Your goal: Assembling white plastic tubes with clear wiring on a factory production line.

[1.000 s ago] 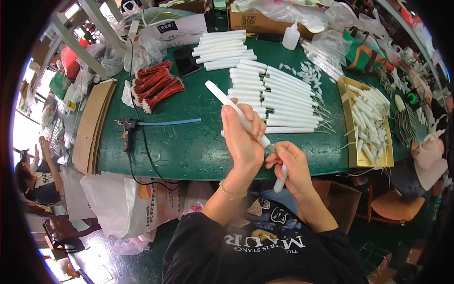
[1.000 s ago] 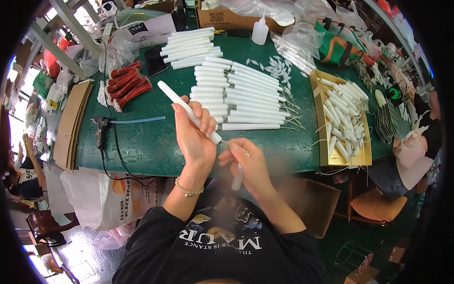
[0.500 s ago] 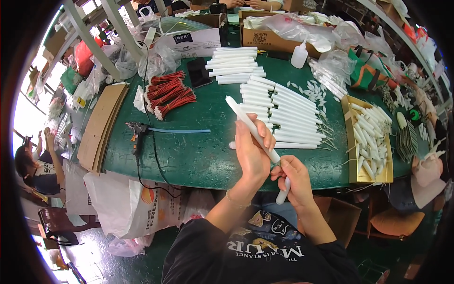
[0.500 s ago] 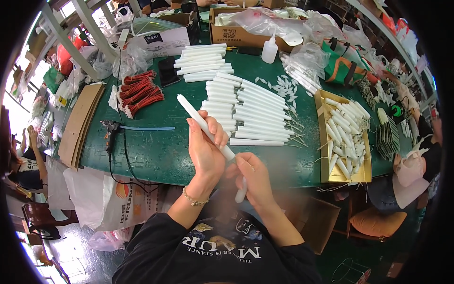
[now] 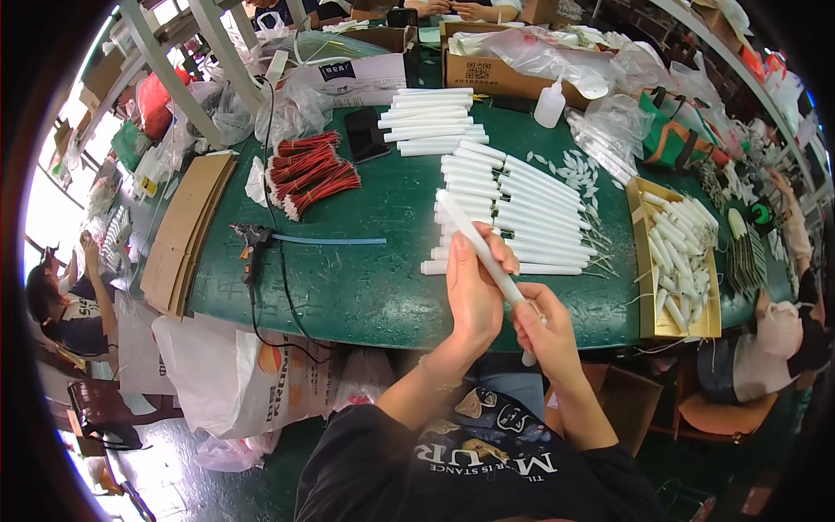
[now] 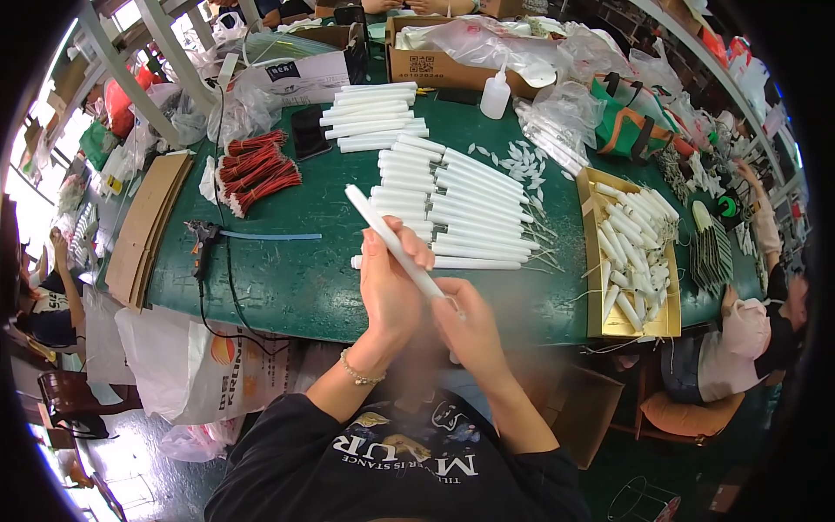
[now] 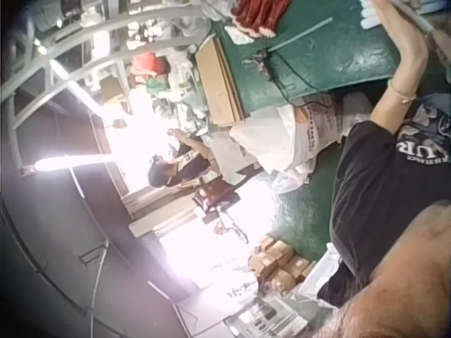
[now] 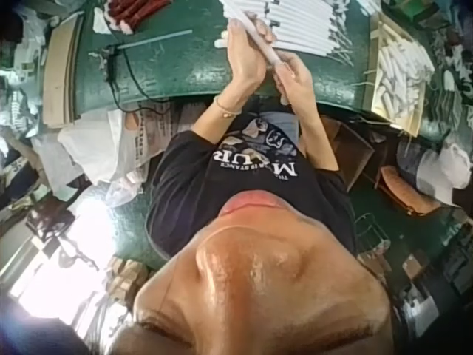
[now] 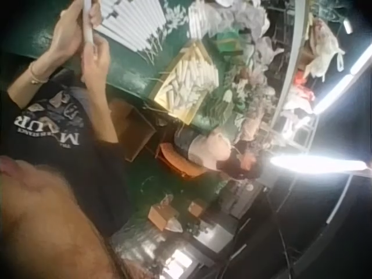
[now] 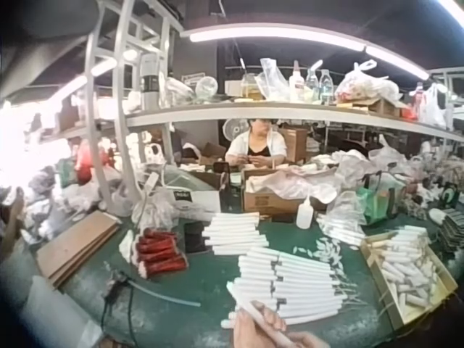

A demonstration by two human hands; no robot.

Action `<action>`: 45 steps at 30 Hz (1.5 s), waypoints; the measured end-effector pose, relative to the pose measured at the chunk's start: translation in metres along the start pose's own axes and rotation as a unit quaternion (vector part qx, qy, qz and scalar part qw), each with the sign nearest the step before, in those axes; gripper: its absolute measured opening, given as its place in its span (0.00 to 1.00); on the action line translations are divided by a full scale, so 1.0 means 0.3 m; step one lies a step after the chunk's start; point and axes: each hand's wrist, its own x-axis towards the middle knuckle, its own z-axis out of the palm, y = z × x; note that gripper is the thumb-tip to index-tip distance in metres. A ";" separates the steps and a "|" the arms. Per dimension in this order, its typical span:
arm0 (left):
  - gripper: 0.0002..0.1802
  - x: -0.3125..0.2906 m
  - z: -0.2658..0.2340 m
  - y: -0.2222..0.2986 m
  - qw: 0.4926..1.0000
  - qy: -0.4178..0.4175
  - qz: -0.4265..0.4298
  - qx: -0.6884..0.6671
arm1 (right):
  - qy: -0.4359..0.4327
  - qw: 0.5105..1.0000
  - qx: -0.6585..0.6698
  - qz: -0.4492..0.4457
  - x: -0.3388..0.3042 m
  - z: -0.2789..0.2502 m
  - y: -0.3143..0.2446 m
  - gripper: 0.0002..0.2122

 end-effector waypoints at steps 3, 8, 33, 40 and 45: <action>0.19 0.003 0.028 0.049 0.999 0.018 0.012 0.050 | 0.017 1.000 0.004 0.003 0.002 -0.021 -0.001 0.10; 0.19 0.066 -0.054 0.146 0.974 0.029 0.012 0.226 | 0.031 0.999 -0.023 -0.007 -0.004 -0.079 0.013 0.09; 0.19 0.073 -0.125 0.158 0.984 0.084 -0.040 0.153 | -0.025 0.995 -0.098 -0.020 0.019 -0.118 0.017 0.10; 0.20 0.121 -0.096 0.204 0.999 0.010 -0.013 0.028 | -0.043 0.995 -0.082 -0.022 0.053 -0.100 -0.033 0.11; 0.21 0.208 0.086 0.333 0.989 -0.091 0.068 0.091 | -0.125 0.985 -0.116 -0.032 0.095 -0.072 -0.047 0.14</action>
